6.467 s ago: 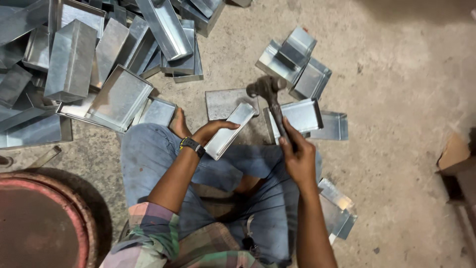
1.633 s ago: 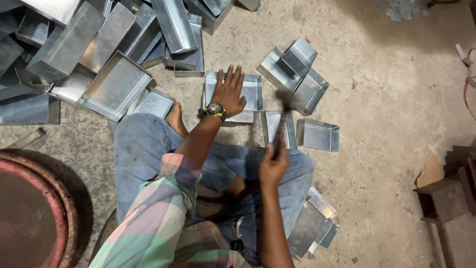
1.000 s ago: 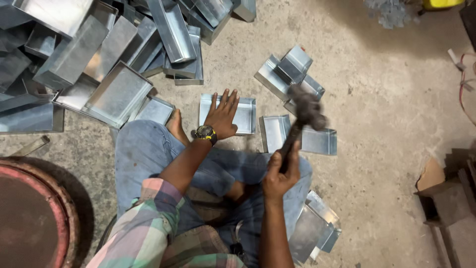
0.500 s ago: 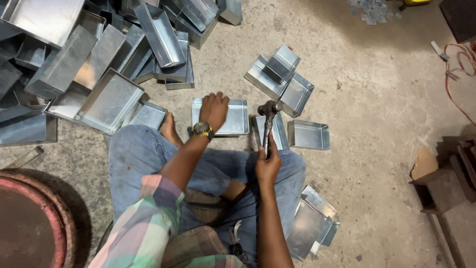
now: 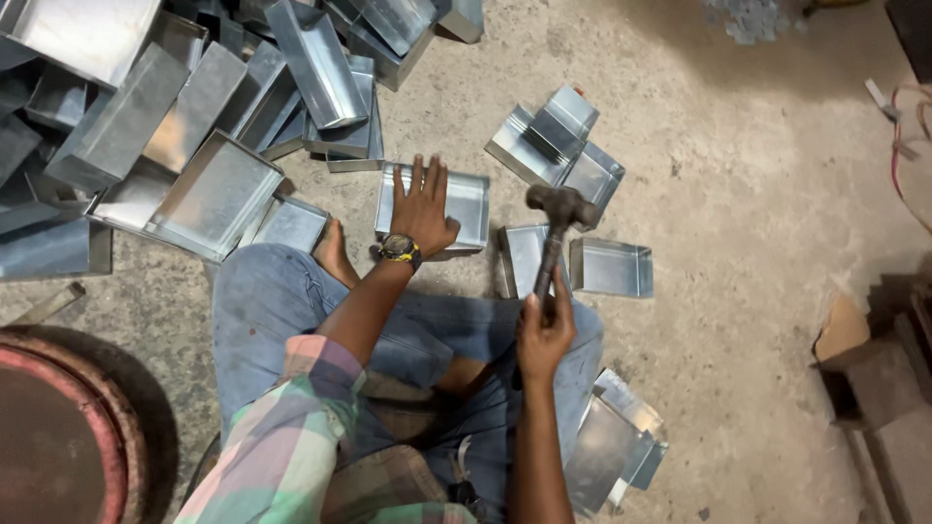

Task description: The person shapes metal boxes by hammering the edges and surfaces of pre-cut galvanized sheets while sitting on the floor.

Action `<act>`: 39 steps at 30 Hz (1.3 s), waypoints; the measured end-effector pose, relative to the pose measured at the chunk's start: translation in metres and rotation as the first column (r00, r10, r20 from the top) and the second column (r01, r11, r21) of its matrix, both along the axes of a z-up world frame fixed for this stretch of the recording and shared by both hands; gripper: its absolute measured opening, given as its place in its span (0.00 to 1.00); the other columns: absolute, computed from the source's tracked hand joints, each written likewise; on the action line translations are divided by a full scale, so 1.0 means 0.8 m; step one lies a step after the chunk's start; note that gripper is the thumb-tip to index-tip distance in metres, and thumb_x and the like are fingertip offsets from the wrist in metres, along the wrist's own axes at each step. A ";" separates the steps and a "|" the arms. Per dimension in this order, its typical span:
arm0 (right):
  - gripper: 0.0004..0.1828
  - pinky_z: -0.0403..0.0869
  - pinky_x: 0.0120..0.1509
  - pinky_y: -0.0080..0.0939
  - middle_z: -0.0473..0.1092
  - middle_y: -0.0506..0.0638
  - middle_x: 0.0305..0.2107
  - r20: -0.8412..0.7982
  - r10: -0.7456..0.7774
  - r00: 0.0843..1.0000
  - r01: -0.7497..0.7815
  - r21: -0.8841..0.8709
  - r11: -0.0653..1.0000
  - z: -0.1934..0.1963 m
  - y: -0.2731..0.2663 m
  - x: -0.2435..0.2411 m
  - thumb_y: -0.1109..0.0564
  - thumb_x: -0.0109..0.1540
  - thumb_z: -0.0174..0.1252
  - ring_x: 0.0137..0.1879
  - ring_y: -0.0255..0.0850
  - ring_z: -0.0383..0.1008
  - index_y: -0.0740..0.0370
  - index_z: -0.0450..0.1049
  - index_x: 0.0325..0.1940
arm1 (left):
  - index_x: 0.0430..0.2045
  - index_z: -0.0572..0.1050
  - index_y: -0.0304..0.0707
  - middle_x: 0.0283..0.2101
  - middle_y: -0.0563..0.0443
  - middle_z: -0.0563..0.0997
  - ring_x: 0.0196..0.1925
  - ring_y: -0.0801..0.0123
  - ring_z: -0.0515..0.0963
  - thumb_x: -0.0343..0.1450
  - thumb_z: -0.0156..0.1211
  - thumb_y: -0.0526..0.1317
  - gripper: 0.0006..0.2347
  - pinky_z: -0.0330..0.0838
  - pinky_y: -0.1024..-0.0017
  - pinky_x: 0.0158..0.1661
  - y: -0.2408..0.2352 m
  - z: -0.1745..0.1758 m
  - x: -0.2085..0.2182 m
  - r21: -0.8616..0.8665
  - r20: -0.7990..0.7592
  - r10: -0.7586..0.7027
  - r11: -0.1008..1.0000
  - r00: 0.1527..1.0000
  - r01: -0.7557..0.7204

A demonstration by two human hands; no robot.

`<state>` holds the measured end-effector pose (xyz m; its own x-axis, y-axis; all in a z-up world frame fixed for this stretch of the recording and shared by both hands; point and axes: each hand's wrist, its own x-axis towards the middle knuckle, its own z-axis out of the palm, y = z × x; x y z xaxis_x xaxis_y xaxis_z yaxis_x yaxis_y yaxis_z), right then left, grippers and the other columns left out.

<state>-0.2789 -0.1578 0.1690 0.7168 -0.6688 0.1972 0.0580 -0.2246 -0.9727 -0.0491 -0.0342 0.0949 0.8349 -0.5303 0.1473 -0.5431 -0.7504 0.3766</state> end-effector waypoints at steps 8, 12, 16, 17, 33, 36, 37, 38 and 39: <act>0.24 0.66 0.29 0.31 0.72 0.50 0.34 0.352 -0.007 0.936 0.055 -0.128 0.990 0.039 0.026 0.001 0.62 0.72 0.57 0.28 0.31 0.66 0.62 0.64 0.73 | 0.70 0.54 0.25 0.77 0.37 0.50 0.78 0.39 0.42 0.62 0.55 0.52 0.42 0.32 0.25 0.66 -0.016 -0.015 0.023 0.050 -0.024 0.125 0.991 0.992 -0.124; 0.22 0.76 0.54 0.49 0.75 0.64 0.47 -0.133 -0.096 0.986 -0.009 -0.631 0.776 0.012 0.023 0.032 0.63 0.71 0.54 0.48 0.53 0.79 0.59 0.67 0.70 | 0.71 0.53 0.25 0.77 0.36 0.47 0.78 0.39 0.40 0.62 0.56 0.52 0.42 0.31 0.25 0.66 -0.021 -0.017 0.030 0.042 -0.031 0.139 0.990 0.990 -0.137; 0.26 0.76 0.52 0.42 0.77 0.61 0.49 -0.393 -0.119 0.912 -0.011 -0.314 0.949 -0.004 0.019 0.028 0.62 0.66 0.56 0.47 0.43 0.81 0.56 0.71 0.70 | 0.72 0.51 0.29 0.78 0.36 0.43 0.79 0.39 0.37 0.61 0.58 0.52 0.43 0.29 0.27 0.67 -0.029 -0.013 0.036 0.085 -0.065 0.145 0.987 0.987 -0.139; 0.26 0.76 0.53 0.41 0.77 0.60 0.54 -0.257 -0.116 0.960 0.021 -0.343 0.939 -0.006 0.013 0.022 0.63 0.64 0.55 0.51 0.41 0.81 0.58 0.71 0.68 | 0.72 0.50 0.29 0.78 0.35 0.41 0.78 0.39 0.36 0.61 0.58 0.52 0.44 0.29 0.27 0.67 -0.032 -0.014 0.033 0.104 -0.093 0.148 0.985 0.985 -0.138; 0.25 0.67 0.36 0.42 0.71 0.58 0.32 -0.015 -0.105 0.994 0.100 -0.178 0.979 -0.009 0.016 0.000 0.64 0.68 0.57 0.31 0.43 0.67 0.73 0.69 0.70 | 0.73 0.45 0.30 0.78 0.37 0.37 0.79 0.40 0.32 0.59 0.58 0.52 0.47 0.30 0.25 0.65 -0.001 0.006 -0.070 0.110 -0.194 0.068 0.993 0.979 -0.047; 0.24 0.71 0.39 0.41 0.74 0.57 0.36 0.012 -0.065 0.998 0.065 -0.396 0.916 -0.010 0.022 0.020 0.63 0.68 0.57 0.37 0.40 0.72 0.67 0.68 0.70 | 0.72 0.46 0.29 0.78 0.36 0.39 0.78 0.40 0.34 0.59 0.58 0.52 0.46 0.31 0.25 0.65 -0.005 0.003 -0.074 0.095 -0.163 0.078 0.993 0.984 -0.064; 0.24 0.74 0.44 0.42 0.75 0.59 0.39 0.005 -0.030 1.000 0.028 -0.569 0.822 -0.011 0.021 0.031 0.63 0.69 0.56 0.43 0.40 0.77 0.64 0.68 0.70 | 0.72 0.48 0.29 0.77 0.36 0.41 0.78 0.40 0.36 0.58 0.59 0.52 0.46 0.31 0.25 0.65 -0.006 0.001 -0.072 0.075 -0.149 0.084 0.994 0.985 -0.073; 0.23 0.77 0.49 0.43 0.76 0.61 0.43 -0.010 0.004 1.000 -0.010 -0.718 0.696 -0.012 0.020 0.039 0.63 0.69 0.55 0.49 0.42 0.81 0.61 0.67 0.70 | 0.71 0.49 0.29 0.77 0.36 0.43 0.78 0.41 0.38 0.58 0.59 0.51 0.45 0.32 0.26 0.64 -0.007 -0.003 -0.072 0.056 -0.135 0.089 0.995 0.987 -0.082; 0.24 0.74 0.43 0.43 0.72 0.59 0.34 -0.172 -0.071 0.983 -0.053 -0.626 0.778 -0.012 0.017 0.039 0.62 0.67 0.57 0.40 0.41 0.76 0.58 0.69 0.69 | 0.70 0.53 0.29 0.75 0.35 0.49 0.77 0.40 0.43 0.59 0.60 0.49 0.42 0.35 0.29 0.66 -0.011 -0.009 -0.075 0.057 -0.085 0.090 0.995 0.992 -0.085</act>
